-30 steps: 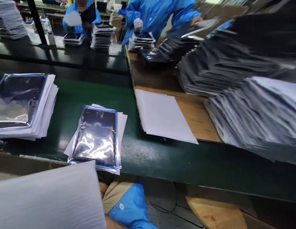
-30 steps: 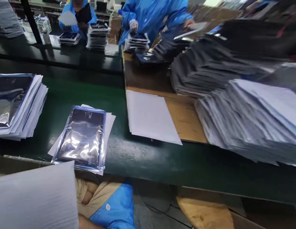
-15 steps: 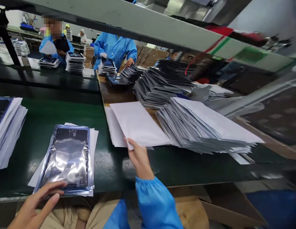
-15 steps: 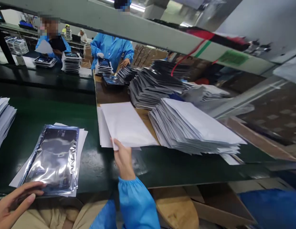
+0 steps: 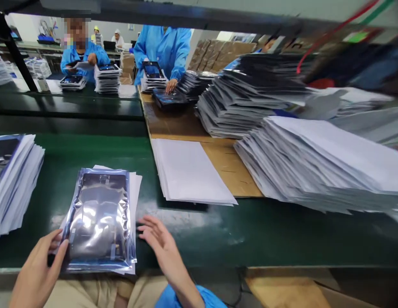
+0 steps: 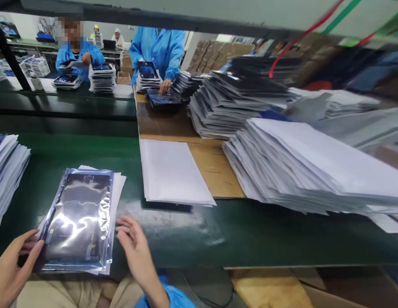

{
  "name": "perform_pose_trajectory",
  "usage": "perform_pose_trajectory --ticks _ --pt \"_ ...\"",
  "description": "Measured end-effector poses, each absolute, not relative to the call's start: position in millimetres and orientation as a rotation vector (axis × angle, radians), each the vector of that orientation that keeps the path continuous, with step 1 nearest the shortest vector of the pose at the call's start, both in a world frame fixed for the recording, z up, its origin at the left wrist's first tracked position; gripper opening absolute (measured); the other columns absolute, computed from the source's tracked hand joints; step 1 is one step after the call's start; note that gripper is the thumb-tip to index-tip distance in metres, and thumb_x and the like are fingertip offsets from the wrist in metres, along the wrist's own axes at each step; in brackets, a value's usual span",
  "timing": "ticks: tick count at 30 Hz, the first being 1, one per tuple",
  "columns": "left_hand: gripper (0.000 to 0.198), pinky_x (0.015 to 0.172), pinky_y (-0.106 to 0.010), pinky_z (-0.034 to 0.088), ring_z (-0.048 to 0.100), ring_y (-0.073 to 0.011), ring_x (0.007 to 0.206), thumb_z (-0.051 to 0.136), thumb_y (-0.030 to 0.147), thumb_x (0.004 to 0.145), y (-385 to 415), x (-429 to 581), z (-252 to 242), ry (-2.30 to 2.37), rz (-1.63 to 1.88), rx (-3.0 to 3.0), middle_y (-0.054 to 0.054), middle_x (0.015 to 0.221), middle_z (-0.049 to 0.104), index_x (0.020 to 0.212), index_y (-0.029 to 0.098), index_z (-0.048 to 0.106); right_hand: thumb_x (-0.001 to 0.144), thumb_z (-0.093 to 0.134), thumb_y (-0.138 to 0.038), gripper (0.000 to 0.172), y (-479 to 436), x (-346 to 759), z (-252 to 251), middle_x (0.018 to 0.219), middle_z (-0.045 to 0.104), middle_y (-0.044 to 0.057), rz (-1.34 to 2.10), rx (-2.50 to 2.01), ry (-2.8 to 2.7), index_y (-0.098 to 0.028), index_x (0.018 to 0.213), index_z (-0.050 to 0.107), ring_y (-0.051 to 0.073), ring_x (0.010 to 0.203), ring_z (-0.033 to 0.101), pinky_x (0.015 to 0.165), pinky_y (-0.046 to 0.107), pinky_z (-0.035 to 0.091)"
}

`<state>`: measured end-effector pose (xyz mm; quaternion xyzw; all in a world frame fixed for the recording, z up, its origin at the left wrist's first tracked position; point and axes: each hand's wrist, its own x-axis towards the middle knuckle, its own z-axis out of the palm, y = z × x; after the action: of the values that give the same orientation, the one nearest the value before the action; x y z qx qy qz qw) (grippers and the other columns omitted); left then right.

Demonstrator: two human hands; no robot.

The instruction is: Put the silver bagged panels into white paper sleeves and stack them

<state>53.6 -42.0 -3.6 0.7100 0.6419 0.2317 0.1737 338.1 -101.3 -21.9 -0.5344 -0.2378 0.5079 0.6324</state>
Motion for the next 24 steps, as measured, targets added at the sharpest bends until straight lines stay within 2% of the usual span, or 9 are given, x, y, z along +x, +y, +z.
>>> perform_pose_trajectory --ticks 5,8,10,13,15,18,21,23,24 --pt "0.051 0.06 -0.032 0.05 0.059 -0.0188 0.06 0.046 0.064 0.078 -22.9 65.3 1.5 1.805 0.521 2.025 -0.002 0.078 0.06 0.106 0.022 0.055 0.081 0.061 -0.035 0.046 -98.2 312.9 -35.3 0.121 0.059 0.01 1.232 -1.307 -0.78 -0.023 0.124 0.051 0.021 0.101 0.058 0.082 0.036 0.049" --pt "0.057 0.051 -0.028 0.047 0.054 -0.0161 0.05 0.06 0.063 0.07 -13.6 67.5 3.4 1.7 0.638 1.8 0.004 0.061 0.054 0.107 0.021 0.052 0.079 0.06 -0.038 0.053 -96.3 315.0 -37.9 0.12 0.057 0.013 1.225 -1.326 -0.778 -0.019 0.127 0.047 0.022 0.099 0.057 0.082 0.037 0.049" --pt "0.066 0.051 -0.027 0.049 0.06 -0.0183 0.053 0.073 0.057 0.059 -10.4 70.9 7.8 1.596 0.729 1.476 0.005 0.059 0.058 0.11 0.021 0.05 0.078 0.06 -0.04 0.058 -95.9 316.8 -39.3 0.12 0.055 0.014 1.239 -1.327 -0.765 -0.017 0.129 0.044 0.023 0.099 0.057 0.083 0.038 0.049" --pt "0.066 0.065 -0.034 0.057 0.069 -0.0268 0.076 0.084 0.044 0.052 -13.1 78.5 19.5 1.444 0.671 1.074 -0.004 0.074 0.071 0.108 0.02 0.056 0.077 0.062 -0.04 0.059 -95.0 316.2 -39.1 0.12 0.056 0.014 1.274 -1.318 -0.748 -0.017 0.128 0.045 0.023 0.103 0.057 0.086 0.038 0.047" --pt "0.059 0.077 -0.036 0.056 0.068 -0.0288 0.09 0.083 0.041 0.057 -19.1 81.8 26.7 1.359 0.624 1.02 -0.007 0.091 0.073 0.108 0.02 0.061 0.076 0.064 -0.041 0.06 -94.3 314.7 -36.3 0.117 0.059 0.012 1.28 -1.296 -0.715 -0.018 0.128 0.045 0.023 0.103 0.059 0.087 0.037 0.047" --pt "0.055 0.086 -0.035 0.054 0.067 -0.0257 0.096 0.077 0.038 0.068 -29.0 81.8 31.1 1.237 0.653 1.035 -0.006 0.102 0.073 0.117 0.022 0.059 0.071 0.071 -0.042 0.063 -95.7 314.0 -27.4 0.104 0.064 0.007 1.206 -1.26 -0.608 -0.021 0.124 0.047 0.02 0.09 0.063 0.08 0.032 0.05" --pt "0.053 0.085 -0.034 0.053 0.068 -0.0234 0.092 0.073 0.036 0.074 -33.0 86.2 28.6 1.155 0.655 1.058 -0.005 0.093 0.074 0.123 0.022 0.057 0.067 0.075 -0.045 0.051 -105.4 316.8 -17.3 0.091 0.067 0.004 1.138 -1.265 -0.564 -0.02 0.109 0.059 0.019 0.082 0.064 0.075 0.03 0.051" --pt "0.051 0.081 -0.035 0.054 0.068 -0.024 0.088 0.069 0.04 0.077 -31.7 98.3 25.3 1.093 0.619 1.102 -0.006 0.088 0.074 0.123 0.021 0.057 0.069 0.072 -0.048 0.039 -119.3 320.1 -14.6 0.083 0.07 0.005 1.17 -1.347 -0.628 -0.017 0.092 0.067 0.022 0.079 0.065 0.072 0.031 0.052" --pt "0.049 0.08 -0.036 0.054 0.068 -0.0246 0.088 0.066 0.044 0.079 -30.0 106.8 23.2 1.074 0.609 1.133 -0.007 0.089 0.073 0.121 0.02 0.059 0.069 0.071 -0.051 0.038 -128.7 322.6 -15.3 0.081 0.072 0.006 1.168 -1.415 -0.64 -0.016 0.086 0.069 0.023 0.079 0.066 0.072 0.032 0.052"
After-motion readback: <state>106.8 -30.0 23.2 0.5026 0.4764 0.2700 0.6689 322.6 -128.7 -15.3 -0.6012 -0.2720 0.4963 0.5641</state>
